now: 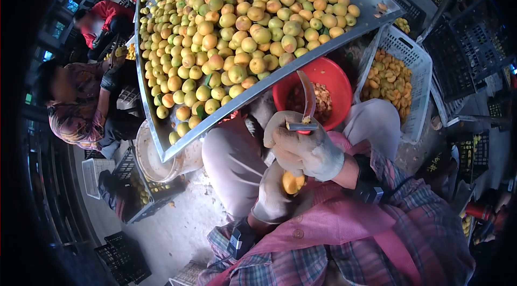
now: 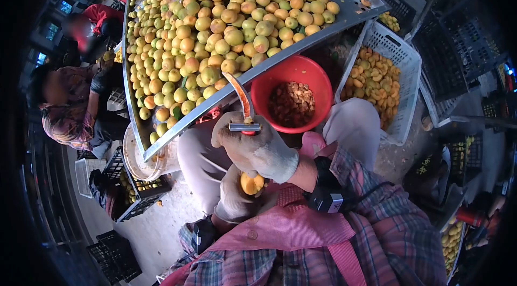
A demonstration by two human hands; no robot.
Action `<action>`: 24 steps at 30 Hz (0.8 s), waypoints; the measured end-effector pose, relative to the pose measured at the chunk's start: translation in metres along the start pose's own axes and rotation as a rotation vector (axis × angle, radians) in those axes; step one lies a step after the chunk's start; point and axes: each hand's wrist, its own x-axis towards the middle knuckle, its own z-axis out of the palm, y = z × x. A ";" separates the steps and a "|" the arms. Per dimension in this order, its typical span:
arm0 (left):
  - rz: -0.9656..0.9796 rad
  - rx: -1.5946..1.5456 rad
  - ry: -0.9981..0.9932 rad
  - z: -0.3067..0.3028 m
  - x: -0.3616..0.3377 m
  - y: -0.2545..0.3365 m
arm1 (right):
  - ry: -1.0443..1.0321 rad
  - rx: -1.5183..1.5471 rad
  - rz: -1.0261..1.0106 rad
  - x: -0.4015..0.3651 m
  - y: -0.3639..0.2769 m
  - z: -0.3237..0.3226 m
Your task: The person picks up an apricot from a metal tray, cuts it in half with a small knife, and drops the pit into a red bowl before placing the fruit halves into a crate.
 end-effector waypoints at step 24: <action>-0.145 -0.658 -0.031 -0.028 0.065 0.041 | -0.316 -0.552 -0.594 -0.031 0.032 0.027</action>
